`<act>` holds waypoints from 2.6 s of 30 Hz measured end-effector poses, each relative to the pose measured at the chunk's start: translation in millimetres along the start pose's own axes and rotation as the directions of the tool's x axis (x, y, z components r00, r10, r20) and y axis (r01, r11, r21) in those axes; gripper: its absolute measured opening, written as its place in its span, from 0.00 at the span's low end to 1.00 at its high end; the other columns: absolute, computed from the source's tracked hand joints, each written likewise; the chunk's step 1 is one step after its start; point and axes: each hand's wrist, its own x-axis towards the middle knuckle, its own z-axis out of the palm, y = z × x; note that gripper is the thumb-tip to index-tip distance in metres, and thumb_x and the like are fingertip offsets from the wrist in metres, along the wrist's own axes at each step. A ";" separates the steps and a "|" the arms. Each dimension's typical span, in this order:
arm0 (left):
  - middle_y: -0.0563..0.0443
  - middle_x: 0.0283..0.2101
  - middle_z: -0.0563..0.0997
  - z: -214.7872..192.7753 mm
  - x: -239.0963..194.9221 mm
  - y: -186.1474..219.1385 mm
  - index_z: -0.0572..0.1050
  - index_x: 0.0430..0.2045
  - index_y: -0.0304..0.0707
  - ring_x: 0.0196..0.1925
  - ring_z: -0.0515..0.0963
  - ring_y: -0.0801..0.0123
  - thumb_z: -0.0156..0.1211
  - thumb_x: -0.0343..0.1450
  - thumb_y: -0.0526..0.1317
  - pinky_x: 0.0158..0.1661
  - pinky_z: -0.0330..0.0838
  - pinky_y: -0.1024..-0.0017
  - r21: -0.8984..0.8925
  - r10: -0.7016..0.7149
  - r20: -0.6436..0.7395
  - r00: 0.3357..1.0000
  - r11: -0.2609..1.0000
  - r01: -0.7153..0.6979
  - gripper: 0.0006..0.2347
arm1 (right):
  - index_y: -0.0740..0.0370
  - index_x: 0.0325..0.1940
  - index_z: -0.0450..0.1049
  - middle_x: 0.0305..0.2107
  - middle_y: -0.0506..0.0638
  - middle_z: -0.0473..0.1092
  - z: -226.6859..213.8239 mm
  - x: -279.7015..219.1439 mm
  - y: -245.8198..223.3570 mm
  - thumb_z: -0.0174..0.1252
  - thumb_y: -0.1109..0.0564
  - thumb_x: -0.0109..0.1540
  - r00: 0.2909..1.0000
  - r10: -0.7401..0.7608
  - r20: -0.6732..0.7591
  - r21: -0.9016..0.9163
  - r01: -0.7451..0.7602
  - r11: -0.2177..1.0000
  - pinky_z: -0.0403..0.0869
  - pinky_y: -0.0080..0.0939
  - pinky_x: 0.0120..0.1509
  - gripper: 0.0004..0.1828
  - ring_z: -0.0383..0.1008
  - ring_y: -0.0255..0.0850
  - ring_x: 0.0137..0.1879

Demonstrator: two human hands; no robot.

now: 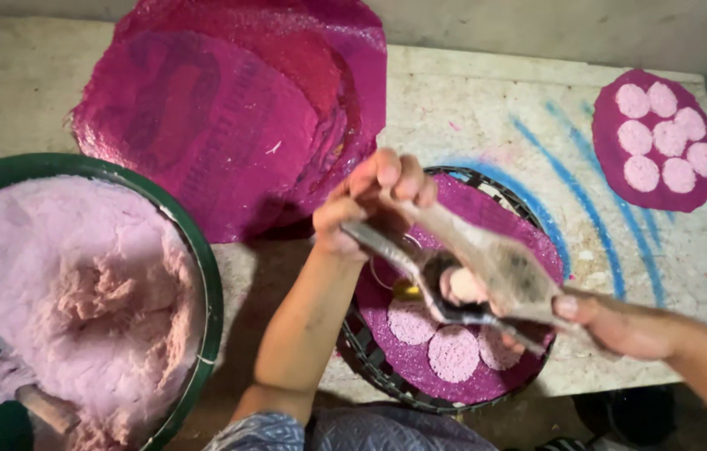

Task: The person prepares pink round cakes by hand and with a stamping tool, scooping pink paste into the tool and pressing it onto a prepared tray of pink bases.

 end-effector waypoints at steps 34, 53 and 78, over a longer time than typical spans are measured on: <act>0.55 0.39 0.72 -89.2 -3.4 -21.2 0.69 0.39 0.45 0.47 0.72 0.66 0.52 0.76 0.47 0.60 0.69 0.63 -0.351 0.139 -0.148 0.979 0.918 -0.184 0.08 | 0.61 0.43 0.75 0.27 0.57 0.71 27.9 49.9 -91.4 0.29 0.21 0.64 0.859 0.150 -0.489 -0.276 -0.316 0.908 0.74 0.51 0.47 0.45 0.74 0.47 0.37; 0.57 0.39 0.70 -82.8 -14.1 -22.3 0.68 0.39 0.49 0.47 0.72 0.67 0.52 0.75 0.57 0.58 0.71 0.61 -0.227 0.162 -0.213 0.963 0.951 -0.210 0.15 | 0.60 0.35 0.77 0.20 0.51 0.74 35.6 60.4 -81.3 0.33 0.28 0.64 0.879 0.060 -0.472 -0.129 -0.137 0.982 0.75 0.44 0.37 0.38 0.75 0.42 0.28; 0.37 0.77 0.48 6.6 -47.6 11.0 0.42 0.74 0.51 0.75 0.39 0.41 0.73 0.56 0.35 0.69 0.35 0.45 0.757 -0.430 -0.637 0.640 -0.506 0.414 0.52 | 0.64 0.58 0.67 0.39 0.51 0.70 74.3 51.8 4.3 0.45 0.18 0.61 0.529 -0.566 -0.632 0.161 0.804 0.572 0.72 0.42 0.47 0.47 0.70 0.39 0.43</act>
